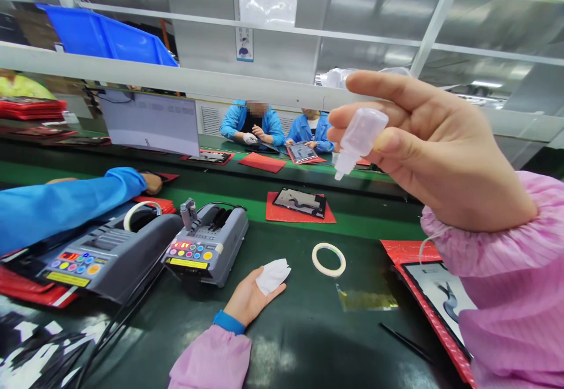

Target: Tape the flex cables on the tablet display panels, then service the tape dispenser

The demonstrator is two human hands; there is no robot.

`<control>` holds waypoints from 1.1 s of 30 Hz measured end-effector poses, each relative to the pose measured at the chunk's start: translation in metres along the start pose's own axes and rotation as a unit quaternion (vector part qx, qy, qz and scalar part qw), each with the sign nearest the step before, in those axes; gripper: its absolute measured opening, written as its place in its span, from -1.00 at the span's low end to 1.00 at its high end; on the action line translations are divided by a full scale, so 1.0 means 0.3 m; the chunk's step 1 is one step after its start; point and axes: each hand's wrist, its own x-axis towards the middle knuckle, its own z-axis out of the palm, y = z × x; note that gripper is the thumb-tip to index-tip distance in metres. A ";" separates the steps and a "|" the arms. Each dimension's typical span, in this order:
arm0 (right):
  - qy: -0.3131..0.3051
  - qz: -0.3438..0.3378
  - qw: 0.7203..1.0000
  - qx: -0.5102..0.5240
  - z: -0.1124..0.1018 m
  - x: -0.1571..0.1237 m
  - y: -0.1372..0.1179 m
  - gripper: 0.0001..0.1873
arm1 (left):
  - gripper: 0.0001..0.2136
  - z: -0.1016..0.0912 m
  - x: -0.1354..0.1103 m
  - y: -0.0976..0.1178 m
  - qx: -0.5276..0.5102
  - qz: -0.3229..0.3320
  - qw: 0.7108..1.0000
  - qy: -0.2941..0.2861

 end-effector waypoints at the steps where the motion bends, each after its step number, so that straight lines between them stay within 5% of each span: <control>1: 0.000 -0.003 1.000 0.000 -0.002 0.000 0.002 -0.49 | -0.45 0.002 -0.001 0.000 0.001 0.000 1.000 0.000; 14: -0.028 -0.038 0.998 0.033 -0.012 0.008 0.021 -0.53 | -0.39 0.017 -0.011 -0.005 0.008 0.005 1.000 0.012; 33: 0.043 -0.029 0.998 0.040 -0.015 0.015 0.014 -0.61 | -0.43 0.013 -0.013 0.000 0.031 0.009 0.999 0.015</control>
